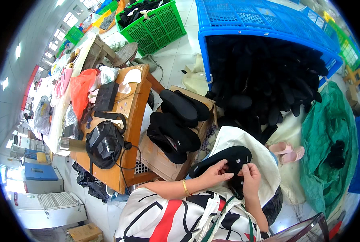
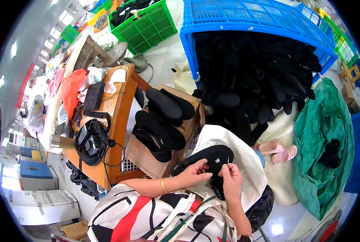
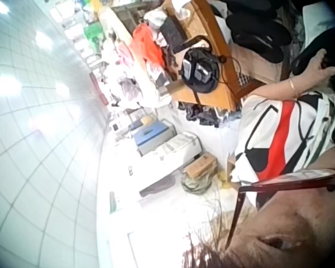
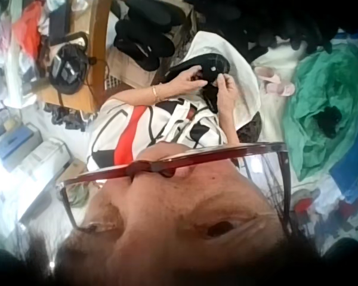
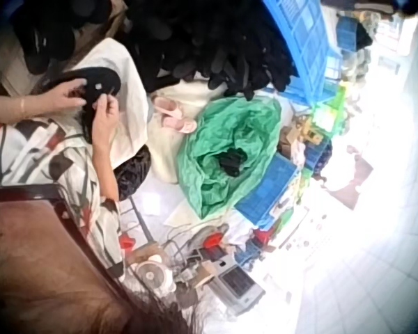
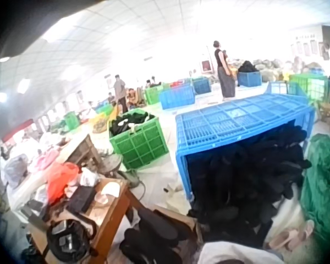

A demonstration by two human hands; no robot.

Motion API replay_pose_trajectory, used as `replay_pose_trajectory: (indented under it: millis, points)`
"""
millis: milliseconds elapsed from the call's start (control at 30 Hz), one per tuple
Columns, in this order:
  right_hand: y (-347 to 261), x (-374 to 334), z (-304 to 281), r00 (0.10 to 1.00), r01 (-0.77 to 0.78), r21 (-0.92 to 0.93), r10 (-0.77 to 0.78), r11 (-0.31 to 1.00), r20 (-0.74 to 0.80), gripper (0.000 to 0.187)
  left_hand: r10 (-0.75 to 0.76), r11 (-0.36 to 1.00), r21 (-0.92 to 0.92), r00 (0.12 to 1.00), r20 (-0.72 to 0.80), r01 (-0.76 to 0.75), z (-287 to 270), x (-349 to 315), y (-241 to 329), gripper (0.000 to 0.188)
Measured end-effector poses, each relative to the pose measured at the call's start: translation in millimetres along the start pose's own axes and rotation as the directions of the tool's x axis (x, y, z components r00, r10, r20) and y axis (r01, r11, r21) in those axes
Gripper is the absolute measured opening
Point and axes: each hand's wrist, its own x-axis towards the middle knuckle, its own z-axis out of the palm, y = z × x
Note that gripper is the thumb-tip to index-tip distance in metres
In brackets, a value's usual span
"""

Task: The person sits on the floor and sews a black slipper using a needle and thread. They repeatedly insert the needle into the shoe's sole and pull the thread through to secure the parts. The person handles multiple slippers, picking them up from a nearby pile and placing them back down.

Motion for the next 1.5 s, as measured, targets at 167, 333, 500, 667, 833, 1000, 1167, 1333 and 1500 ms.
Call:
replay_pose_trajectory:
  millis: [167,333,500,667,833,1000,1167,1333,1500]
  points:
    - [13,-8,26,0.969,0.243,-0.435,-0.2,0.867,0.143,0.008,-0.214,0.937,-0.282,0.977,-0.004,0.205,6,-1,4,0.04]
    - [28,-4,9,0.915,0.392,-0.526,-0.263,0.755,0.305,0.011,-0.361,0.892,-0.377,0.896,-0.257,0.25,19,17,19,0.038]
    - [-1,-8,-19,0.994,-0.037,-0.311,0.066,0.95,0.084,0.014,-0.402,0.783,-0.601,0.869,-0.29,0.161,20,24,0,0.028]
    - [10,-6,-52,0.996,-0.087,0.068,0.085,0.994,0.027,0.02,-0.435,0.692,-0.705,0.87,-0.234,0.156,20,30,-8,0.017]
    - [-11,-6,-31,0.973,-0.215,-0.101,0.222,0.971,0.063,0.016,-0.491,0.686,-0.689,0.848,-0.202,0.233,28,40,23,0.028]
    - [-23,14,-6,0.992,-0.029,-0.294,0.064,0.955,0.111,0.018,-0.428,0.722,-0.661,0.883,-0.192,0.206,27,36,23,0.026]
    - [-7,24,-6,0.979,0.183,-0.552,-0.099,0.814,0.179,0.016,-0.43,0.704,-0.677,0.887,-0.168,0.214,23,35,16,0.022]
    - [-9,22,-9,0.983,0.154,-0.594,-0.061,0.789,0.172,0.014,-0.438,0.718,-0.666,0.875,-0.206,0.203,21,36,10,0.022]
    - [-12,21,-7,0.984,0.154,-0.59,-0.068,0.793,0.166,0.014,-0.408,0.725,-0.666,0.889,-0.206,0.178,21,37,9,0.023]
